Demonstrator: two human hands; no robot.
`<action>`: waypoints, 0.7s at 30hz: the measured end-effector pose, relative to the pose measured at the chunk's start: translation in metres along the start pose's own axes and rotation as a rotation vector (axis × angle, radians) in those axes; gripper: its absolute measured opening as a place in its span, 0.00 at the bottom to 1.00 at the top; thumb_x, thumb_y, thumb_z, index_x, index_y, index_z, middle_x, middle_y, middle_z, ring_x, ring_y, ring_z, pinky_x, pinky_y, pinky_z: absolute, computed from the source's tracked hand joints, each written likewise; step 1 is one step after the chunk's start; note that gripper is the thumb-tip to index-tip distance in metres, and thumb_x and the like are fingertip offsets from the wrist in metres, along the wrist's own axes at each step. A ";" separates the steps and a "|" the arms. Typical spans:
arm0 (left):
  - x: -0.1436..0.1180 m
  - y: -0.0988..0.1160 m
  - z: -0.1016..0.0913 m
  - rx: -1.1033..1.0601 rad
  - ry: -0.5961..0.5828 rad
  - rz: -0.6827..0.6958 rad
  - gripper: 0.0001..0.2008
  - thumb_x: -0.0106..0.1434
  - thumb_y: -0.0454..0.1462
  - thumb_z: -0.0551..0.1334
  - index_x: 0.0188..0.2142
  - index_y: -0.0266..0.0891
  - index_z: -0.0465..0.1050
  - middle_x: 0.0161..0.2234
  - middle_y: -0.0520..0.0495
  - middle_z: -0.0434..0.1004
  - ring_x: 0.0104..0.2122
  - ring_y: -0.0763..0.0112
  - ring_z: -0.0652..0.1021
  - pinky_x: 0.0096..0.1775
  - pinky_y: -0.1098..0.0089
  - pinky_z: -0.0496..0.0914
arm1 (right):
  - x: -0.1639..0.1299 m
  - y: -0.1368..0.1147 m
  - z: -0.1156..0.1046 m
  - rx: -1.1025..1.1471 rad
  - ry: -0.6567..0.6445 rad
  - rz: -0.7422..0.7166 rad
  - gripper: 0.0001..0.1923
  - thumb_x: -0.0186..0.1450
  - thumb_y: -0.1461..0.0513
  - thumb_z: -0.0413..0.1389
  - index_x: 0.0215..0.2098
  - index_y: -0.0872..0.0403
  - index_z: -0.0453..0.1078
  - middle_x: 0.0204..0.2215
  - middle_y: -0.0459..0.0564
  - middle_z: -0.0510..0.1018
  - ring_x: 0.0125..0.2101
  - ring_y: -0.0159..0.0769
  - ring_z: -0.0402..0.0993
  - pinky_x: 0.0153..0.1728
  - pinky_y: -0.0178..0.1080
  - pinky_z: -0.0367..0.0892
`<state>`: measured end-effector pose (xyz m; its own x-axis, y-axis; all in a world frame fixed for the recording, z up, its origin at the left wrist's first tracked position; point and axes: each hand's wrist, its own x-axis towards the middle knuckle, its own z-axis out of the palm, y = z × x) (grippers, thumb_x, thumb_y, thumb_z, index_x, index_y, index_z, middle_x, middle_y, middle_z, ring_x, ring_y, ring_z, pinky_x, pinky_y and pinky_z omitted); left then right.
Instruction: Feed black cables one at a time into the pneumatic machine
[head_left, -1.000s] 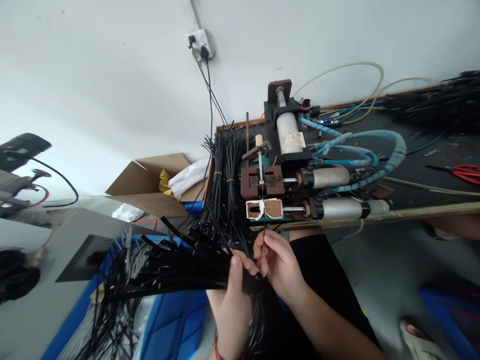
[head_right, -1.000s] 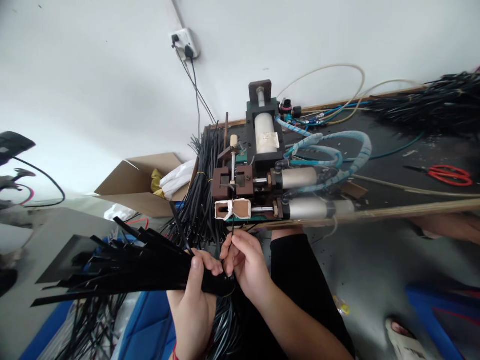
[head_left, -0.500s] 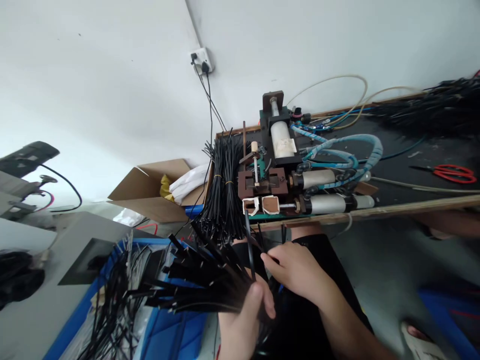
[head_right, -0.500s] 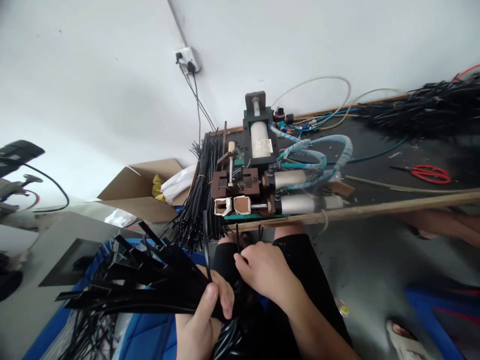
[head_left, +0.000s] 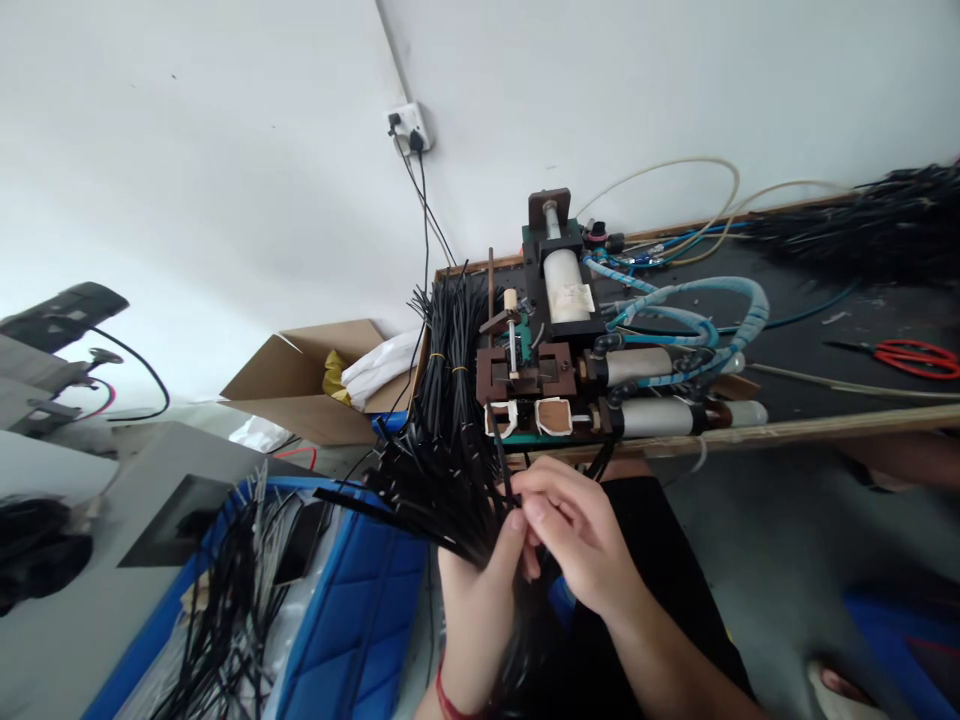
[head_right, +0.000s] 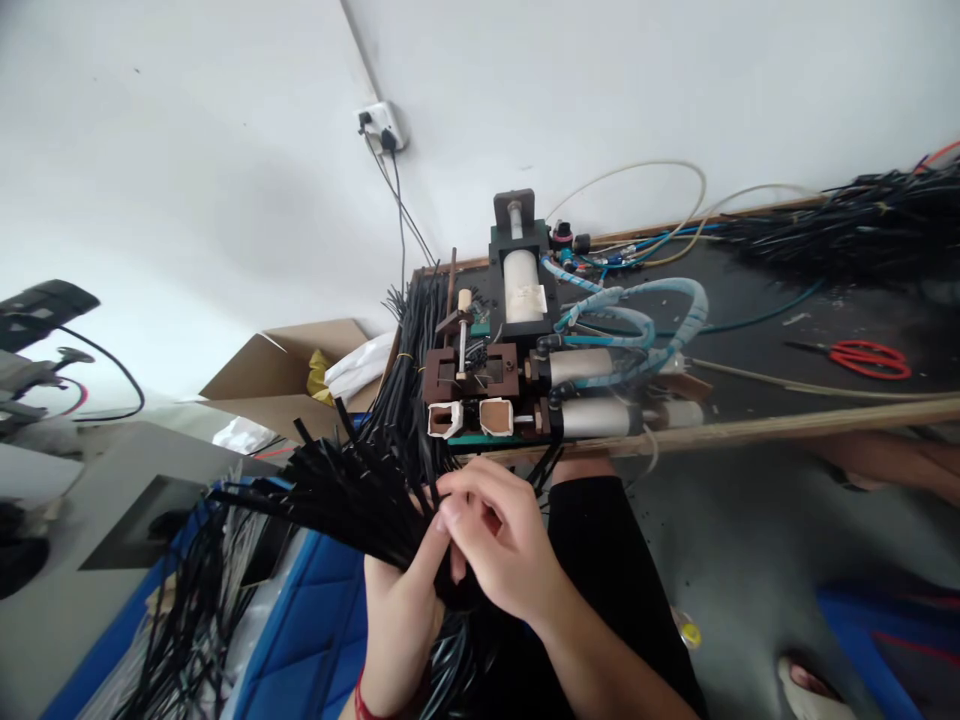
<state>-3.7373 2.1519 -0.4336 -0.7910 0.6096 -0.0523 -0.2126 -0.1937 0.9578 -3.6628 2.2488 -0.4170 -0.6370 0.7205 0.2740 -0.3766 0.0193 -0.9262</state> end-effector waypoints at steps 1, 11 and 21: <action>0.002 -0.001 0.001 0.006 0.013 -0.013 0.14 0.62 0.45 0.77 0.36 0.36 0.83 0.23 0.51 0.78 0.19 0.71 0.74 0.24 0.72 0.70 | 0.000 0.000 0.003 0.053 0.008 0.032 0.09 0.73 0.56 0.63 0.40 0.51 0.83 0.31 0.47 0.73 0.18 0.30 0.67 0.16 0.35 0.62; 0.010 0.002 0.003 -0.067 0.124 0.071 0.14 0.62 0.46 0.77 0.37 0.38 0.83 0.36 0.46 0.84 0.40 0.63 0.84 0.47 0.68 0.79 | 0.019 0.028 0.017 0.484 0.228 0.257 0.12 0.65 0.54 0.68 0.31 0.55 0.79 0.27 0.46 0.79 0.16 0.21 0.55 0.19 0.31 0.56; 0.012 0.009 0.003 -0.072 0.161 0.078 0.15 0.58 0.47 0.79 0.33 0.38 0.84 0.32 0.47 0.82 0.35 0.65 0.83 0.42 0.70 0.79 | 0.026 0.035 0.020 0.614 0.203 0.349 0.14 0.62 0.53 0.70 0.30 0.55 0.78 0.26 0.45 0.79 0.15 0.21 0.55 0.20 0.30 0.58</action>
<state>-3.7471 2.1602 -0.4246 -0.8868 0.4612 -0.0286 -0.1830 -0.2936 0.9382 -3.7059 2.2541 -0.4368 -0.6742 0.7290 -0.1184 -0.5216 -0.5835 -0.6225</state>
